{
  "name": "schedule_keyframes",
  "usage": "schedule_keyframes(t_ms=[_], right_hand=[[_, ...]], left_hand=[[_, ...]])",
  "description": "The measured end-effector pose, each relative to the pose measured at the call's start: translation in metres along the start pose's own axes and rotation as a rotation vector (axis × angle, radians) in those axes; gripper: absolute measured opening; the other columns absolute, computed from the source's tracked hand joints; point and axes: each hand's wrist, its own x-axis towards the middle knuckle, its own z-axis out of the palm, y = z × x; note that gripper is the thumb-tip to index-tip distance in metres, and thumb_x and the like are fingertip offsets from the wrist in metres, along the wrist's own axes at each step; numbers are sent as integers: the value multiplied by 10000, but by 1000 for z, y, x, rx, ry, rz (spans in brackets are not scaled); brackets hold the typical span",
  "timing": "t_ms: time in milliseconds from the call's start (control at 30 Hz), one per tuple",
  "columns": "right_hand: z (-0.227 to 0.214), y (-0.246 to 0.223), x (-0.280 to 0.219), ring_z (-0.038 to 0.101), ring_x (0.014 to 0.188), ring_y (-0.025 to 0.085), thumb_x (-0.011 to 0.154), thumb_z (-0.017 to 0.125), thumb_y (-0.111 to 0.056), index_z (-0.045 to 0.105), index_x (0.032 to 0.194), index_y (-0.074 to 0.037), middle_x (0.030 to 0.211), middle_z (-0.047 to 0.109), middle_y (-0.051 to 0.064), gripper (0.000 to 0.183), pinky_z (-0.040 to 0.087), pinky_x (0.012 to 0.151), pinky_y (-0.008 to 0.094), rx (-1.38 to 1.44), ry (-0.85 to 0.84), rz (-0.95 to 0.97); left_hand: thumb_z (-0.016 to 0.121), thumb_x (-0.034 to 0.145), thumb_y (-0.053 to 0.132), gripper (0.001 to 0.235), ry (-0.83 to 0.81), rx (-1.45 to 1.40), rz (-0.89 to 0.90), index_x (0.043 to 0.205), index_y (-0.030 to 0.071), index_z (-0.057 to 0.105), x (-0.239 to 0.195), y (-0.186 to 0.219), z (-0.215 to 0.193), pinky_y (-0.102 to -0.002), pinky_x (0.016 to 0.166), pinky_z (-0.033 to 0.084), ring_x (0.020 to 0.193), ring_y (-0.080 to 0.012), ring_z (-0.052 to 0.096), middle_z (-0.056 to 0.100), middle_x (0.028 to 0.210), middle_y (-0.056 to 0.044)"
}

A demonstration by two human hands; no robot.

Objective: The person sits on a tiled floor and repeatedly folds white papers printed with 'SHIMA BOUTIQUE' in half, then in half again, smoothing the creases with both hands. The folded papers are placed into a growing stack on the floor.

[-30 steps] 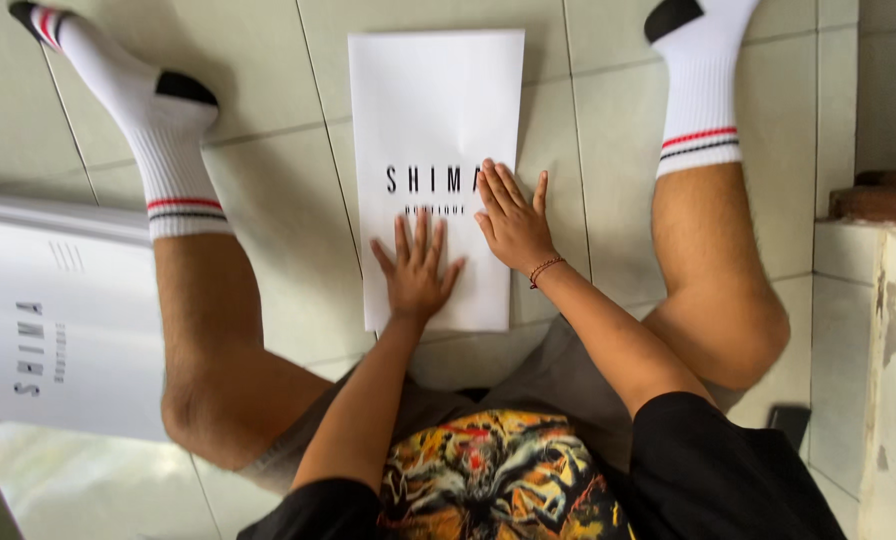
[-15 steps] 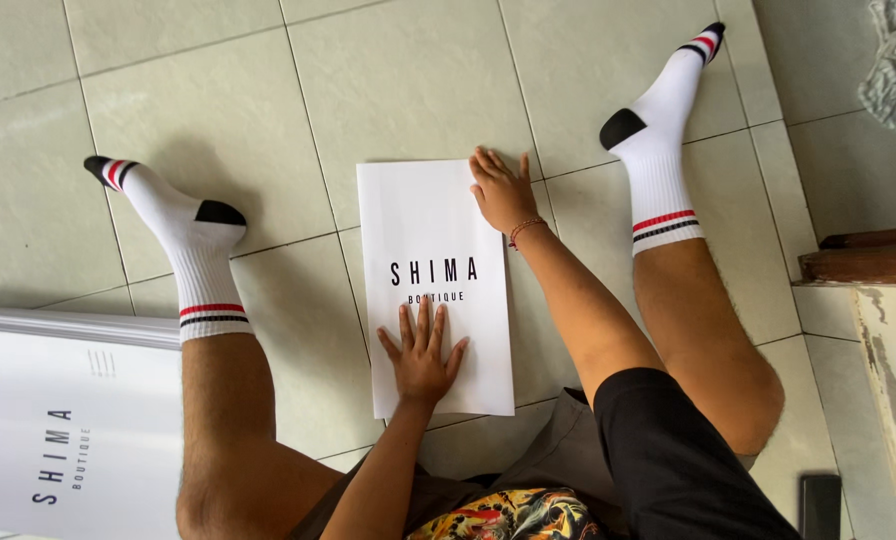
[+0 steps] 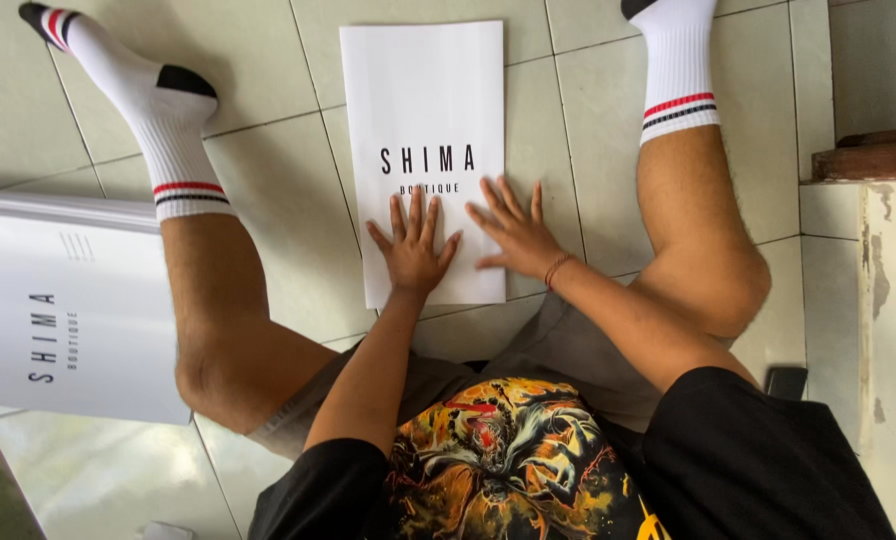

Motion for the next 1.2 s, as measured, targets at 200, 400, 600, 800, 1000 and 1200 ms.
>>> schedule_keyframes(t_ms=[200, 400, 600, 800, 1000, 1200], right_hand=[[0, -52, -38, 28, 1482, 361, 603, 680, -714, 210, 1535, -251, 1624, 36, 138, 1142, 48, 1038, 796, -60, -92, 66], [29, -62, -25, 239, 1353, 414, 716, 830, -337, 310, 1477, -20, 1377, 278, 230, 974, 359, 1050, 547, 736, 431, 614], [-21, -89, -46, 508, 1236, 442, 844, 485, -172, 194, 1504, -169, 1395, 447, 299, 720, 458, 954, 577, 1001, 123, 664], [-58, -3, 9, 357, 1332, 451, 744, 457, 8, 314, 1443, 0, 1406, 372, 321, 713, 306, 1081, 571, 1105, 757, 341], [-58, 145, 91, 741, 918, 333, 1027, 603, -246, 199, 1505, -157, 1288, 508, 197, 632, 672, 783, 434, 1367, 1096, 386], [-34, 50, 58, 687, 898, 207, 1012, 544, -296, 516, 1281, -54, 1211, 594, 140, 363, 574, 705, 298, 1065, 880, 523]], left_hand=[[339, 964, 631, 673, -288, -29, -35, 1541, 303, 231, 6, 2, -25, -742, 1075, 11, 1498, -333, 44, 78, 1639, 10], [305, 939, 672, 702, -427, -86, -80, 1536, 316, 206, 12, 0, -26, -731, 1091, 41, 1498, -312, 13, 39, 1637, 22], [587, 910, 425, 678, -538, -306, -176, 1506, 238, 324, 24, -11, -24, -769, 1069, 55, 1493, -340, 21, 66, 1636, 5], [720, 882, 284, 376, 111, -868, -255, 1204, 100, 664, 26, -42, -149, -509, 1015, 439, 1231, -373, 539, 652, 1214, -117], [698, 914, 168, 232, 304, -844, -291, 1116, 54, 684, -10, -99, -260, -480, 986, 454, 1117, -344, 622, 691, 1096, -137], [663, 991, 143, 212, 509, -748, -809, 1164, 21, 660, -94, -201, -237, -502, 971, 437, 1155, -386, 578, 646, 1124, -231]])
